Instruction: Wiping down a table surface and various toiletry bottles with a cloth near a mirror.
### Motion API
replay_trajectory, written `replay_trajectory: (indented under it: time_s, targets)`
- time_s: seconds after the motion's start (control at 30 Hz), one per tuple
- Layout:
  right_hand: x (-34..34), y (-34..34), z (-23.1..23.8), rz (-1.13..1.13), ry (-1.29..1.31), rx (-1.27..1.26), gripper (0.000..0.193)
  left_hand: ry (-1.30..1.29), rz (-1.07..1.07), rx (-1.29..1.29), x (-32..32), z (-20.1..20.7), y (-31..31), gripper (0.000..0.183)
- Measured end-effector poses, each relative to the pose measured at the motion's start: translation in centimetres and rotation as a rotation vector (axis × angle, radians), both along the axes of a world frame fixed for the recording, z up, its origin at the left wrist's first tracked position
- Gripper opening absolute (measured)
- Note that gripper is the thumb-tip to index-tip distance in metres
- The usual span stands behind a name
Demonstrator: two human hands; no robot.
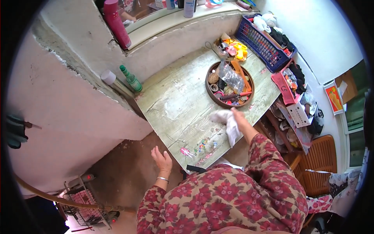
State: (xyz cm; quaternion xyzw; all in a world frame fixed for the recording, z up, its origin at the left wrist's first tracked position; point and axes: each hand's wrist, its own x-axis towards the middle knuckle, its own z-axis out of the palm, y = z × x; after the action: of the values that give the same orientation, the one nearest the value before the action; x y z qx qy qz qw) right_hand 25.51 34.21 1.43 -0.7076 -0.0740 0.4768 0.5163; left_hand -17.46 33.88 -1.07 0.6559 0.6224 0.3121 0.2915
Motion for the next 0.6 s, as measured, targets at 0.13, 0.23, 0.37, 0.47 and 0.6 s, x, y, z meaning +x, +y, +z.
replay_trajectory:
  time_s: [0.13,0.23,0.37,0.47,0.6]
  targets:
    - [5.6,1.4,0.8,-0.250,-0.288,0.009,0.046,0.081,0.038,0.052,1.7,2.1,0.2,0.055]
    - [9.1,1.4,-1.6,-0.174,-0.533,-0.046,0.035,0.166,0.046,0.082,4.8,2.4,2.1,0.056]
    - [7.4,0.8,0.2,0.097,-0.698,-0.001,0.032,0.277,0.178,0.037,7.7,1.6,3.5,0.061]
    - [7.3,1.2,0.5,0.012,-0.655,0.053,0.030,0.482,0.314,-0.172,11.3,1.6,4.8,0.065]
    - [6.3,3.5,1.4,0.126,-0.612,0.019,0.032,0.652,0.347,-0.042,12.4,0.9,4.5,0.066]
